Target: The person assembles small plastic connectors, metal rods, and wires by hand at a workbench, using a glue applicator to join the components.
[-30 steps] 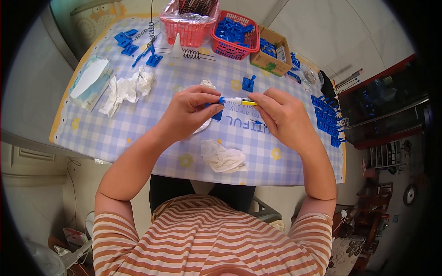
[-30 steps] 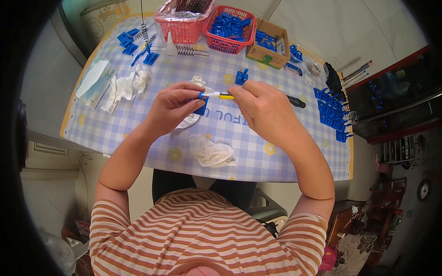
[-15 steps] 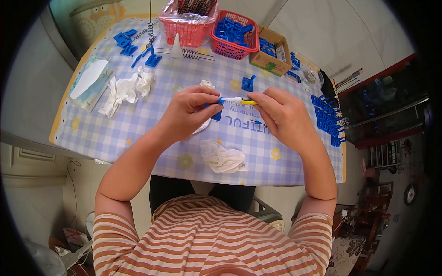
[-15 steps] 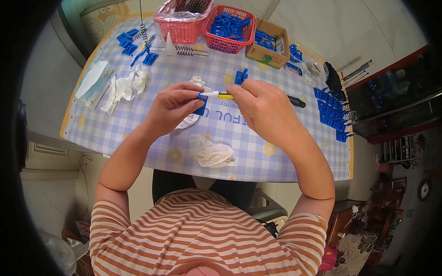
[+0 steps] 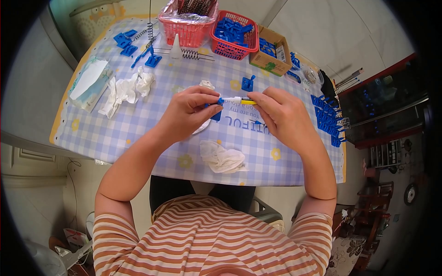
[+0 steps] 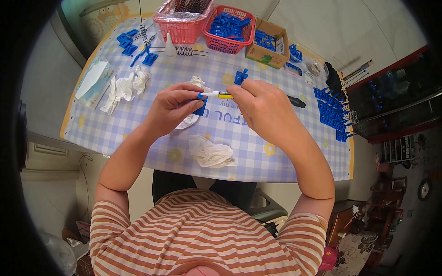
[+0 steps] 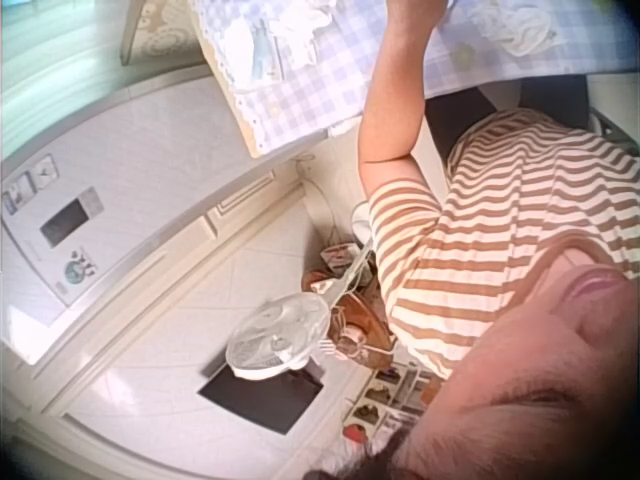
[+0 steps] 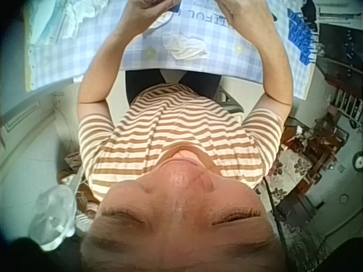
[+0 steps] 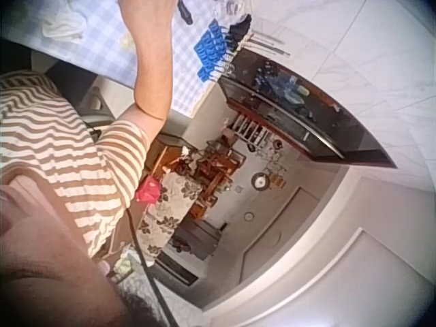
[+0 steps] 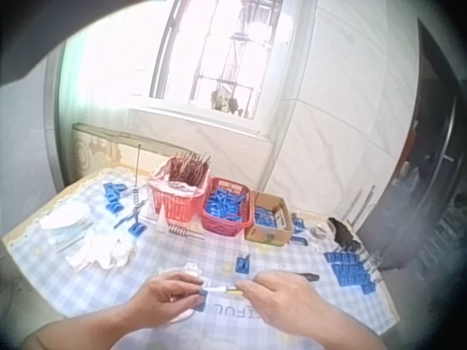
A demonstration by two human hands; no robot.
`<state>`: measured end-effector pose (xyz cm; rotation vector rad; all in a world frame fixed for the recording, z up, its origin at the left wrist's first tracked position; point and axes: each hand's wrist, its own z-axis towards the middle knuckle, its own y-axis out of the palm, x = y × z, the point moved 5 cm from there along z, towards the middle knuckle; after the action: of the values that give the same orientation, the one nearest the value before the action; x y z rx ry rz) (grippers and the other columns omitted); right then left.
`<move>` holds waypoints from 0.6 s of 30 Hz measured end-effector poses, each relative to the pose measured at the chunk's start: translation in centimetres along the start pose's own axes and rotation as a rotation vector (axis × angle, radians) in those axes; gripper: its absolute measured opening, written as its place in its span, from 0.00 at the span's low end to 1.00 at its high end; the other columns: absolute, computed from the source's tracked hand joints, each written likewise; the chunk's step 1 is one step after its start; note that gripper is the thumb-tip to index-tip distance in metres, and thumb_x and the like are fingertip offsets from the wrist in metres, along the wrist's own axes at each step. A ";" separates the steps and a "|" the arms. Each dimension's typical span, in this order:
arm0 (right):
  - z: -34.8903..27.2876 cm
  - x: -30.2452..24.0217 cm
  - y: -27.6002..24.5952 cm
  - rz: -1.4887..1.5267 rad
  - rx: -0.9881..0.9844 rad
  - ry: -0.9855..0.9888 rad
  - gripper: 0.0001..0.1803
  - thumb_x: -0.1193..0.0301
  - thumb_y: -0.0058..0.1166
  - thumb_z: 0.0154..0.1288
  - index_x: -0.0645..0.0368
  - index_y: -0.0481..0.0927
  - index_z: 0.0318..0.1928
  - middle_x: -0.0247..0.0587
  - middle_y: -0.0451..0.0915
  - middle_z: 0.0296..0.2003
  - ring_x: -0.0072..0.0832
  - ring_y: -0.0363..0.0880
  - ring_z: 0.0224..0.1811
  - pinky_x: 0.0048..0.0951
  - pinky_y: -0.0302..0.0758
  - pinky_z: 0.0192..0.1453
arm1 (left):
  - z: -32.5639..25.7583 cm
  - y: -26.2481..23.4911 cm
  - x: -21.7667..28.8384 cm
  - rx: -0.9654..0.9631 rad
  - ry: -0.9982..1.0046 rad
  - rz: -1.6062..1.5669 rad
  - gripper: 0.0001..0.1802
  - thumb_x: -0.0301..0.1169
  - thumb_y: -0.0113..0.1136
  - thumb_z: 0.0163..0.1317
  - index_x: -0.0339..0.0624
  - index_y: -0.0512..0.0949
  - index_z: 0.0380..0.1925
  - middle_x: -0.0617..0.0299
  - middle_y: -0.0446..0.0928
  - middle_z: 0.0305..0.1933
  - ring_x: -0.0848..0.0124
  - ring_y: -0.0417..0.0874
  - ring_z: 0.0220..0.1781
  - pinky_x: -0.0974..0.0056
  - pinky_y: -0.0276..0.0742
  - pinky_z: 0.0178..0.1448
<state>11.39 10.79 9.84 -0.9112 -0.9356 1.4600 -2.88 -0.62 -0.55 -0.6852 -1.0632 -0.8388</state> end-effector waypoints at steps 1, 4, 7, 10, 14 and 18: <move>0.0 0.0 0.0 0.000 0.000 0.000 0.12 0.78 0.60 0.58 0.60 0.81 0.44 0.42 0.76 0.28 0.38 0.77 0.30 0.35 0.74 0.32 | 0.0 0.0 0.0 -0.001 0.008 0.001 0.10 0.23 0.65 0.59 0.31 0.82 0.40 0.57 0.79 0.47 0.76 0.83 0.40 0.72 0.81 0.44; -0.1 0.0 -0.1 -0.001 0.005 -0.002 0.12 0.78 0.60 0.58 0.60 0.81 0.44 0.42 0.75 0.28 0.38 0.77 0.29 0.36 0.73 0.32 | 0.0 0.0 0.1 0.005 -0.005 -0.024 0.10 0.23 0.65 0.59 0.31 0.82 0.41 0.56 0.79 0.47 0.76 0.83 0.40 0.72 0.81 0.44; -0.2 0.0 -0.2 -0.004 0.002 -0.007 0.12 0.78 0.60 0.58 0.61 0.81 0.44 0.42 0.75 0.28 0.38 0.76 0.29 0.36 0.73 0.32 | 0.0 0.0 0.2 -0.039 -0.009 0.039 0.10 0.19 0.61 0.62 0.33 0.82 0.43 0.56 0.77 0.51 0.76 0.82 0.45 0.73 0.82 0.49; -0.2 0.0 -0.2 -0.002 -0.013 -0.004 0.13 0.78 0.60 0.57 0.61 0.81 0.44 0.42 0.75 0.28 0.39 0.77 0.30 0.36 0.73 0.32 | 0.0 0.0 0.2 -0.035 -0.024 0.023 0.10 0.19 0.60 0.62 0.33 0.82 0.43 0.56 0.77 0.51 0.76 0.82 0.45 0.73 0.82 0.49; -0.2 -0.1 -0.2 0.004 -0.014 -0.007 0.14 0.79 0.60 0.56 0.61 0.80 0.45 0.42 0.76 0.29 0.39 0.77 0.30 0.36 0.74 0.33 | 0.0 -0.1 0.2 0.005 0.011 0.018 0.10 0.23 0.65 0.59 0.31 0.82 0.41 0.56 0.79 0.47 0.76 0.83 0.40 0.73 0.81 0.43; -0.1 -0.2 -0.1 0.013 -0.009 -0.011 0.14 0.79 0.60 0.56 0.61 0.81 0.44 0.42 0.76 0.29 0.39 0.77 0.30 0.36 0.74 0.33 | -0.1 0.0 0.0 -0.038 -0.018 0.030 0.10 0.19 0.61 0.62 0.33 0.82 0.43 0.56 0.77 0.51 0.76 0.82 0.46 0.73 0.82 0.49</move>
<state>11.56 10.61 9.89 -0.9177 -0.9465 1.4743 -2.86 -0.67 -0.61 -0.7402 -1.0536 -0.8304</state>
